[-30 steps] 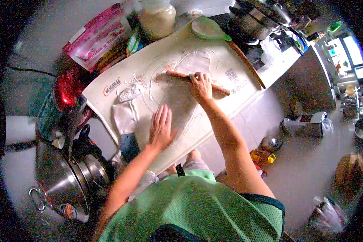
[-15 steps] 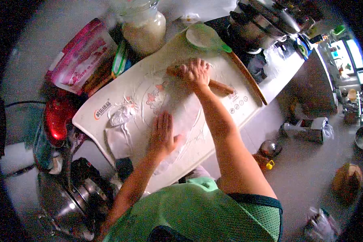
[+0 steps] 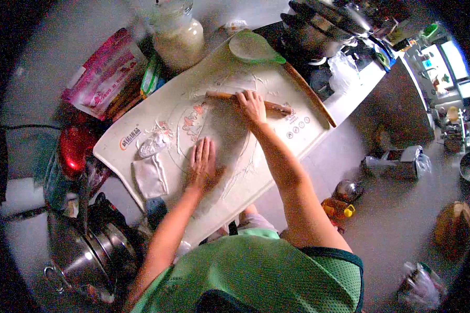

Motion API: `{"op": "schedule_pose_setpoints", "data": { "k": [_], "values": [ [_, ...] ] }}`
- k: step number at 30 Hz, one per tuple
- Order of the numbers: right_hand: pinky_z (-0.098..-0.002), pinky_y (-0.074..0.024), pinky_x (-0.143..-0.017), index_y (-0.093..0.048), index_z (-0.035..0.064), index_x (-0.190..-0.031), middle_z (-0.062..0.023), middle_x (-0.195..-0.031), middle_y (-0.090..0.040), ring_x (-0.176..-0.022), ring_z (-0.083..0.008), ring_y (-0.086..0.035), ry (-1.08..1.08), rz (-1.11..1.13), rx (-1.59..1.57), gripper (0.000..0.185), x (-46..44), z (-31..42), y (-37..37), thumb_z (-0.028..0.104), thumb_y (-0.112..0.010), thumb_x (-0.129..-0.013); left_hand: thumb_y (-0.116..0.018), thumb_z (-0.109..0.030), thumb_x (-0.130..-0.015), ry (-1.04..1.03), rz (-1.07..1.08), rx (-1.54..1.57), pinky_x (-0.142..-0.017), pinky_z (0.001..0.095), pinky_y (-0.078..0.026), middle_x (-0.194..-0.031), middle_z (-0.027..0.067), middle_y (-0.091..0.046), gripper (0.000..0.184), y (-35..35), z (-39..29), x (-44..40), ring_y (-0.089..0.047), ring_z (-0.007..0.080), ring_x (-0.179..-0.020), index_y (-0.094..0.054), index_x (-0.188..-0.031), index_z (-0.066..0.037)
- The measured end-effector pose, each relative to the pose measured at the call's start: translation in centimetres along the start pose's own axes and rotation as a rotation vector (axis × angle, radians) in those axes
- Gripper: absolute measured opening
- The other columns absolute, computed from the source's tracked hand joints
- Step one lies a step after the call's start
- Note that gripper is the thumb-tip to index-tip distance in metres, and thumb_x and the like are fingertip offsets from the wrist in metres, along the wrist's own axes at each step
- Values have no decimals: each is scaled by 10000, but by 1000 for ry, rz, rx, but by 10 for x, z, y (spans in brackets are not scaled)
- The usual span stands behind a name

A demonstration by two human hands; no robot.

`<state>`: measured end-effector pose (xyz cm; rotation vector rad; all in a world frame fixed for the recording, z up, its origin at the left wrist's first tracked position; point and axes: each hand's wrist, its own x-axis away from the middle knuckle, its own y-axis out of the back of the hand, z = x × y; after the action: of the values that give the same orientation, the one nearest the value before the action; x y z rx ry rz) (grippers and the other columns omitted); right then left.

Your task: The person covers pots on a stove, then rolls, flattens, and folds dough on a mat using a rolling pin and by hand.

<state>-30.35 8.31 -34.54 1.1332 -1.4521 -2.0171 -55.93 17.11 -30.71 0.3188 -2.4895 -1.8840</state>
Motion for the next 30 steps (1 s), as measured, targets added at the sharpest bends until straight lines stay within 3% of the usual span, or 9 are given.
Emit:
{"op": "schedule_pose_setpoints", "data": {
  "k": [4, 11, 12, 15, 16, 17, 20, 24, 30],
  "values": [
    [-410, -415, -827, -572, 110, -1038, -114, -1035, -525, -979, -300, -507, -173, 52, -114, 279, 13, -1, 31, 256, -572, -801, -550, -471, -801, -3, 39, 4, -1107, 470, -144, -1445, 237, -207, 847, -1, 2, 3, -190, 338, -1354, -216, -1379, 51],
    [-400, -418, -858, -590, 89, -1082, -129, -1024, -561, -985, -323, -515, -231, 74, -183, 338, 4, -7, 40, 235, -623, -779, -606, -364, -791, 96, 0, 111, -1080, 462, -220, -1428, 243, -238, 776, 1, 4, -7, -259, 363, -1316, -275, -1352, 60],
    [-400, -418, -858, -590, 89, -1082, -129, -1024, -561, -985, -323, -515, -232, 77, -188, 338, 3, -7, 41, 235, -623, -779, -648, -301, -765, 162, -140, 83, -1013, 451, -314, -1358, 242, -343, 703, -5, 4, -17, -365, 372, -1232, -358, -1295, 57],
    [-403, -421, -855, -599, 86, -1061, -135, -1011, -567, -976, -326, -523, -215, 43, -217, 319, 7, -14, 45, 228, -626, -777, -675, -272, -740, 469, -148, 280, -946, 430, -365, -1238, 218, -460, 602, 3, 4, -53, -434, 353, -1147, -446, -1198, 45],
    [-404, -424, -849, -603, 84, -1052, -137, -1004, -571, -970, -327, -528, -232, 35, -218, 312, 11, -20, 45, 227, -627, -777, -705, -253, -711, 475, -269, 200, -871, 412, -412, -1042, 152, -576, 499, 0, 7, -62, -513, 316, -1034, -517, -1102, -6],
    [-406, -428, -844, -606, 83, -1044, -139, -996, -574, -965, -328, -533, -249, 26, -219, 304, 13, -24, 45, 227, -627, -777, -705, -253, -711, 481, -268, 193, -871, 412, -412, -1042, 152, -576, 499, -1, 12, -68, -513, 316, -1034, -517, -1102, -6],
    [-410, -433, -839, -611, 88, -1040, -144, -986, -577, -961, -335, -537, -276, 40, -224, 299, 13, -27, 50, 235, -625, -780, -716, -307, -667, 818, 40, 379, -722, 432, -483, -810, 111, -659, 395, 8, 22, -84, -629, 303, -807, -620, -986, -96],
    [-410, -431, -826, -617, 136, -1018, -125, -966, -567, -968, -322, -527, -288, 25, -237, 267, 17, -30, 44, 253, -606, -779, -664, -391, -682, 747, 360, 371, -702, 417, -486, -847, 159, -667, 375, 16, 39, -94, -641, 319, -801, -665, -822, -43],
    [-406, -432, -832, -613, 132, -1033, -125, -974, -571, -960, -320, -529, -291, 30, -271, 280, 23, -20, 52, 239, -620, -775, -650, -348, -745, 671, 140, 612, -682, 365, -476, -762, 124, -649, 365, 6, 24, -78, -619, 270, -716, -628, -854, 0]
  ]
}}
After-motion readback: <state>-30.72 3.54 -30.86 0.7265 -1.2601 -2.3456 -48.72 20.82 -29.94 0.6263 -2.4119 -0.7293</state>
